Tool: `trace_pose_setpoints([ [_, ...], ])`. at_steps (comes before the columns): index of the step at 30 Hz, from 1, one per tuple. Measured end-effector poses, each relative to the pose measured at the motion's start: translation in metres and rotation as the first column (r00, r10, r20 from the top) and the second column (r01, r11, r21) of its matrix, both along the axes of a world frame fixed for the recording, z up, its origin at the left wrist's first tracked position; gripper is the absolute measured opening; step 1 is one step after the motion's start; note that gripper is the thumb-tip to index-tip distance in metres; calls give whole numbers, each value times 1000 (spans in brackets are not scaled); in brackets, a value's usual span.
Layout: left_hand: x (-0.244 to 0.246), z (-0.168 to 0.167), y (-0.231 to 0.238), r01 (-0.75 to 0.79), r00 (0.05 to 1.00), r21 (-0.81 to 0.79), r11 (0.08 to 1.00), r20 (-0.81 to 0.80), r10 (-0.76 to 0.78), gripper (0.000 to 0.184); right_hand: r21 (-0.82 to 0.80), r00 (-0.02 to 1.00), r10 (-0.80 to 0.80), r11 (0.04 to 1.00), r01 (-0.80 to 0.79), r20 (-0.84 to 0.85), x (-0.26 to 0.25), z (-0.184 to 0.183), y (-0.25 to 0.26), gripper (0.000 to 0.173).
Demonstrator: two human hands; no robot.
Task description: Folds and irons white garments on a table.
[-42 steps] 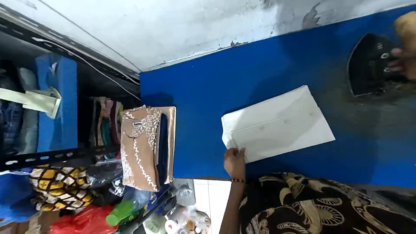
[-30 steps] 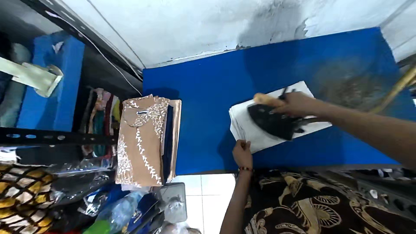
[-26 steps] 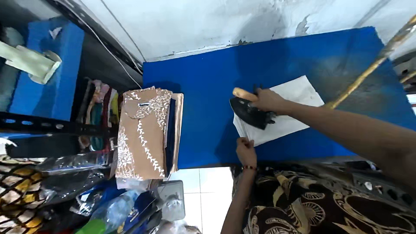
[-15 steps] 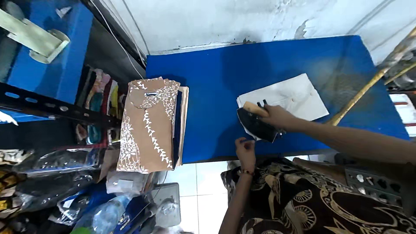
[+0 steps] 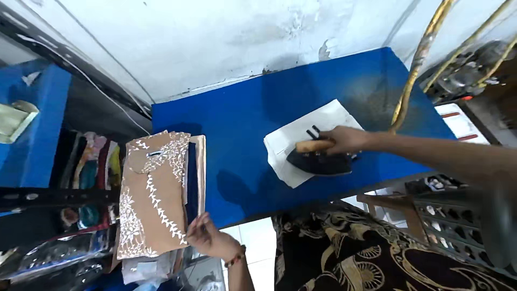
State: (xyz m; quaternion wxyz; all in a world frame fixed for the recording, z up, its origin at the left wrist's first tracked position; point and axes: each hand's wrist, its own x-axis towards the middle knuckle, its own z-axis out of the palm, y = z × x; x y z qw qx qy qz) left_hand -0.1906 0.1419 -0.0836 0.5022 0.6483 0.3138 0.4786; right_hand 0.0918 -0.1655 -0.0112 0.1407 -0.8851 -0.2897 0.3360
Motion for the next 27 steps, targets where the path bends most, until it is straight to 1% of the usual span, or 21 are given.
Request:
trace_pose_setpoints([
  [1,-1,-1,-4,-44,999,-11,999,9,45,32,-19,999,49,999,-49,20,25,2,-16,41],
  [3,9,3,-23,-118,993,-45,992,-1,119,30,-74,992,112,991,-108,50,77,-11,-42,38],
  [4,17,5,-37,-136,991,-57,989,-14,135,29,-87,995,90,993,-86,50,100,-23,-51,38],
  [5,27,6,-52,-134,991,-57,989,-26,133,30,-62,999,26,998,-23,44,121,-37,-60,38],
  [6,38,6,-68,-116,993,-55,992,-38,114,31,-4,997,-53,999,53,48,136,-47,-64,35],
  [7,51,6,-83,-93,995,-53,994,-49,90,32,28,991,-124,992,123,40,148,-49,-61,35],
  [9,78,8,-114,-51,997,-80,995,-59,47,32,39,979,-204,978,204,-5,160,-49,-57,35],
  [11,103,15,-135,-19,1000,-71,997,-22,17,28,5,981,-191,981,192,-30,166,-37,-56,33],
  [13,114,27,-142,20,1000,17,1000,6,-20,24,-19,984,-175,985,174,-28,168,-27,-63,33],
  [14,112,30,-143,31,1000,76,997,4,-31,23,-11,981,-190,982,190,-25,167,-29,-73,33],
  [16,101,27,-144,36,999,146,989,-31,-32,21,35,949,-312,949,313,-34,161,-48,-106,34],
  [18,95,25,-148,14,998,123,992,-61,-6,22,67,867,-492,865,497,-77,163,-62,-143,38],
  [20,91,28,-158,-33,995,74,997,-87,39,23,67,794,-604,791,608,-75,171,-67,-172,44],
  [22,91,30,-169,-30,989,74,997,-143,41,24,28,732,-680,732,681,-38,179,-73,-203,52],
  [24,97,29,-179,52,960,83,995,-279,-27,28,4,693,-718,695,719,65,181,-73,-222,57],
  [25,103,30,-184,132,922,60,989,-373,-101,29,18,702,-692,715,699,168,177,-67,-222,56],
  [26,113,33,-189,235,859,0,972,-468,-207,30,52,727,-621,770,636,293,171,-62,-218,57],
  [27,126,35,-194,336,770,-75,939,-552,-320,32,140,744,-549,829,541,382,162,-59,-213,61],
])
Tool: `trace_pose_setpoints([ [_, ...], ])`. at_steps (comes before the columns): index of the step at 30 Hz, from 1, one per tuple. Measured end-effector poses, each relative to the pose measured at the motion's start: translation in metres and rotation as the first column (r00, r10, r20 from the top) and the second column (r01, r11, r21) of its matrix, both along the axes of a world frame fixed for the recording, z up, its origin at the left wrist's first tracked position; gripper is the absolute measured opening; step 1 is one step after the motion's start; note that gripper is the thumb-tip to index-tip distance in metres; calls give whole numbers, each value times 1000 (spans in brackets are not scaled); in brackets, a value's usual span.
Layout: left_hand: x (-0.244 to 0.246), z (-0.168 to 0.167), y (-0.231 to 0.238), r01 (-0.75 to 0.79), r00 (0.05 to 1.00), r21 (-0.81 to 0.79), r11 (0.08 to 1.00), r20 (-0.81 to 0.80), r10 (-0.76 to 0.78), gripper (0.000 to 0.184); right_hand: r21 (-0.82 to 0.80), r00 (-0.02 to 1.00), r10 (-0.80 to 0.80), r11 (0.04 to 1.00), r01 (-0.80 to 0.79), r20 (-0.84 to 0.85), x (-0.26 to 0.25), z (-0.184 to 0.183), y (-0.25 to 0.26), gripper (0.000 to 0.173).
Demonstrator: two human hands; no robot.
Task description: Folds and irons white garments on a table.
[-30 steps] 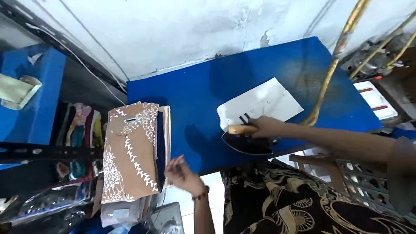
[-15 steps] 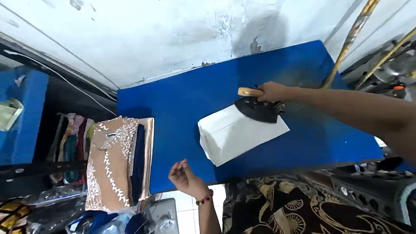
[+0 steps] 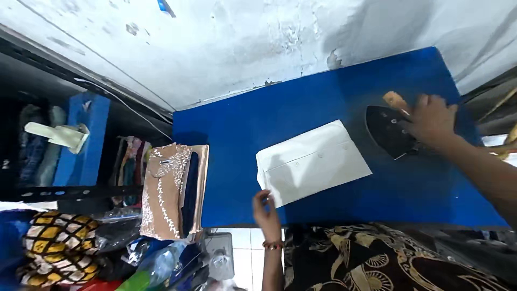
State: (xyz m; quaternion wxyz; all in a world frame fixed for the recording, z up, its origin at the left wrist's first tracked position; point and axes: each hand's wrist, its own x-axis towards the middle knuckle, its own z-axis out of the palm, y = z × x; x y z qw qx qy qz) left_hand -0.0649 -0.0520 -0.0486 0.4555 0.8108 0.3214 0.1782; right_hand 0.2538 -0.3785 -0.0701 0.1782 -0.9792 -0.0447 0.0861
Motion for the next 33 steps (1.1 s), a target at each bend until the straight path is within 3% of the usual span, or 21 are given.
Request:
trace_pose_setpoints([
  [2,29,2,-5,204,938,-101,974,-263,-224,41,55,982,159,985,-165,100,-25,-12,20,63],
  [4,57,-3,-6,315,811,-204,927,-448,-375,53,154,977,135,982,-110,-163,-60,-45,46,65],
  [6,77,-15,-4,276,792,-323,905,-457,-404,58,322,854,42,935,150,-518,-75,-54,71,61],
  [8,89,-28,3,85,857,-534,841,-392,-336,63,476,780,81,830,292,-620,-72,-21,95,44],
  [10,98,-22,16,-66,915,-724,687,-318,-248,65,645,819,274,750,147,-505,-72,36,118,32],
  [12,113,9,36,-67,958,-863,501,-196,-209,75,733,836,511,644,-219,-199,-83,103,141,20],
  [14,123,47,63,33,988,-928,372,-26,-153,95,576,675,710,473,-667,200,-100,152,159,13],
  [15,123,58,78,118,990,-912,392,80,-114,94,412,524,772,372,-832,360,-109,168,166,10],
  [17,126,59,110,308,951,-787,535,275,-143,69,119,258,841,229,-966,475,-125,182,174,11],
  [18,135,54,125,374,927,-719,586,318,-201,52,47,197,864,198,-979,464,-132,179,177,11],
  [19,145,50,133,387,921,-718,579,327,-210,38,11,180,877,196,-981,445,-138,171,179,11],
  [22,166,33,138,258,963,-850,459,184,-199,21,-46,234,869,281,-959,436,-151,113,179,10],
  [23,168,16,139,199,971,-858,474,108,-213,21,-45,269,867,316,-948,419,-157,86,177,10],
  [24,168,-6,140,146,970,-818,556,8,-242,24,-20,320,877,350,-936,358,-166,57,171,12],
  [26,157,-49,138,68,934,-623,780,-235,-269,51,133,440,898,437,-890,-10,-182,9,155,25],
  [27,150,-63,136,74,909,-487,870,-326,-259,59,206,470,860,505,-838,-196,-183,-7,147,33],
  [28,145,-71,135,110,894,-337,935,-378,-241,60,226,528,804,587,-777,-273,-178,-18,138,39],
  [31,149,-68,129,282,870,17,959,-426,-249,44,77,835,503,863,-499,-226,-124,-17,101,46],
  [33,171,-64,126,389,861,108,915,-395,-320,38,-60,962,244,966,-252,-119,-68,-8,71,55],
])
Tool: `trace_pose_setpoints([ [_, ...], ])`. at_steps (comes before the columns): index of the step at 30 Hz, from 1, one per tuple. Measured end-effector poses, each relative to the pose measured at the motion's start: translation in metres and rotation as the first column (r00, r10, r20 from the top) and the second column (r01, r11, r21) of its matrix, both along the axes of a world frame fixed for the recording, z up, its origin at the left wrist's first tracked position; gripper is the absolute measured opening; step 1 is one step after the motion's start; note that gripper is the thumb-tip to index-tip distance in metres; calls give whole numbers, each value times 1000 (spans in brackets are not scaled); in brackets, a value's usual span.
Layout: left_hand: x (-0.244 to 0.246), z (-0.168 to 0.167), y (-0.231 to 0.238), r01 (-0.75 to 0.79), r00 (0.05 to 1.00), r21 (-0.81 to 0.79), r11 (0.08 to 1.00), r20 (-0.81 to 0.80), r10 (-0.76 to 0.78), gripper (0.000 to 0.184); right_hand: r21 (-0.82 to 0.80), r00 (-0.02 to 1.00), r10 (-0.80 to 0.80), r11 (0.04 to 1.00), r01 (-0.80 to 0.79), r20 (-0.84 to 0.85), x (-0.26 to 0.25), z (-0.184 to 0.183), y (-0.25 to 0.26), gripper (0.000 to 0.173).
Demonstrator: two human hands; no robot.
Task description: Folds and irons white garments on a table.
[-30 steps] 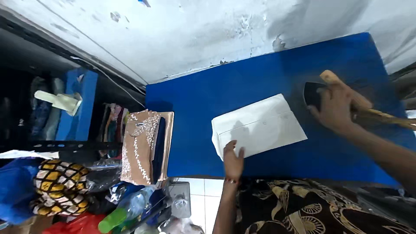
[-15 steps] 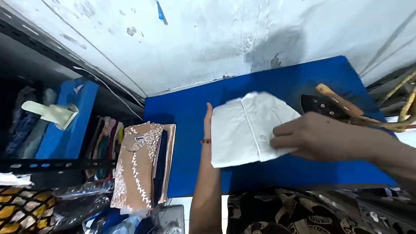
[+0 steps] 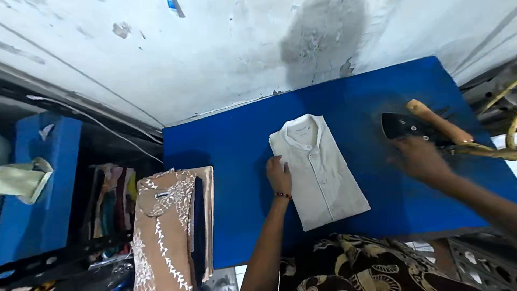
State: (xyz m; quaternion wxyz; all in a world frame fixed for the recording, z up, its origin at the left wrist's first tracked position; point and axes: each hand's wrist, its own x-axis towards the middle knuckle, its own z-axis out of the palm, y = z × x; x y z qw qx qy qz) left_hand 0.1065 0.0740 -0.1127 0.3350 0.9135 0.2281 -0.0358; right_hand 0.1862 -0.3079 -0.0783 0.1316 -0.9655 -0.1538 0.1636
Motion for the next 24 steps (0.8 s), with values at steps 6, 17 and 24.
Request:
trace_pose_setpoints([
  [6,83,9,-32,338,941,-22,941,-8,-338,43,-31,889,-458,889,458,0,96,0,-83,79],
  [17,134,3,-55,282,902,-181,942,-286,-325,35,202,597,-586,600,774,-547,73,44,-3,35],
  [24,90,9,-56,184,982,-85,979,-30,-187,38,271,757,-354,781,562,-549,58,18,151,48],
])
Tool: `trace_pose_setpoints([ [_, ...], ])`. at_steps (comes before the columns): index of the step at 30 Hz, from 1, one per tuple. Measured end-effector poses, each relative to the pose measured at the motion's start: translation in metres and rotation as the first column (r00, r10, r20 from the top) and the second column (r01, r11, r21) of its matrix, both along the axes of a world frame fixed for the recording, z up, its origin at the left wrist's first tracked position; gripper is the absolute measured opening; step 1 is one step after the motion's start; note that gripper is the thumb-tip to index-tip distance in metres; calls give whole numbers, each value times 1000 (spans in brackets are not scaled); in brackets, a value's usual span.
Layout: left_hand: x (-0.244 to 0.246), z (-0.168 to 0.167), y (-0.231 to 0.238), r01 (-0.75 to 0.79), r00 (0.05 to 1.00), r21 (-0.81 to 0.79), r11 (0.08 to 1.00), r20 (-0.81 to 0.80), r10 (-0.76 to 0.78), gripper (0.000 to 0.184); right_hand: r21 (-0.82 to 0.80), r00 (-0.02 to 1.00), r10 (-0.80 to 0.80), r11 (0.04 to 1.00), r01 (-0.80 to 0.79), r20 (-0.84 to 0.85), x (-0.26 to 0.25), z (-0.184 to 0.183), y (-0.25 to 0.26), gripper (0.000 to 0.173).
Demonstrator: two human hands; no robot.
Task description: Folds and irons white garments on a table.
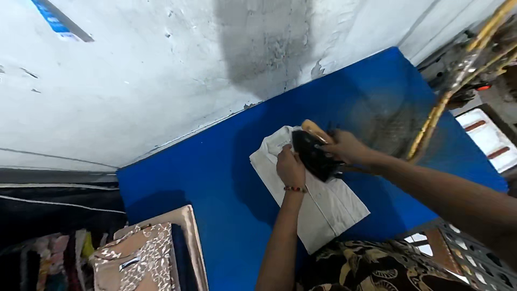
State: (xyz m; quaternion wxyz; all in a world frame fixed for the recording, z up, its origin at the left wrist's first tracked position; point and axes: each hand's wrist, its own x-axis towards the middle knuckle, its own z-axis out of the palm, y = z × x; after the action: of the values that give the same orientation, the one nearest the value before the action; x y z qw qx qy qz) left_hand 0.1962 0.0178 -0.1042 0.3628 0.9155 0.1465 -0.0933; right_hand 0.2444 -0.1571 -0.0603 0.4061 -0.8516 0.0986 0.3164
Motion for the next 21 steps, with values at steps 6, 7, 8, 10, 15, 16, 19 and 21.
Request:
trace_pose_setpoints([
  [6,-144,-5,15,-318,947,-124,940,-1,321,47,-73,989,79,995,-70,128,68,-9,53,42],
  [7,-169,-6,13,-375,927,-148,915,-74,368,50,-84,986,98,993,-87,136,76,-8,53,42],
  [8,-194,-8,10,-407,911,-180,895,-142,386,52,-98,982,131,988,-118,136,82,-5,50,42],
  [10,-233,-11,4,-424,895,-228,877,-253,367,50,-124,969,209,973,-193,131,79,8,39,40],
  [15,-279,-19,-16,-435,877,-281,855,-349,332,35,-63,943,327,944,-323,66,-37,43,-12,39],
  [16,-278,-19,-17,-434,876,-258,863,-343,339,32,-60,940,336,941,-333,55,-68,34,-20,38],
  [19,-272,-20,-20,-421,870,-169,891,-353,344,32,-79,924,383,921,-382,-4,-121,8,-35,43],
  [21,-272,-19,-26,-423,864,-120,898,-351,361,32,-98,938,346,934,-344,4,-113,3,-42,40],
])
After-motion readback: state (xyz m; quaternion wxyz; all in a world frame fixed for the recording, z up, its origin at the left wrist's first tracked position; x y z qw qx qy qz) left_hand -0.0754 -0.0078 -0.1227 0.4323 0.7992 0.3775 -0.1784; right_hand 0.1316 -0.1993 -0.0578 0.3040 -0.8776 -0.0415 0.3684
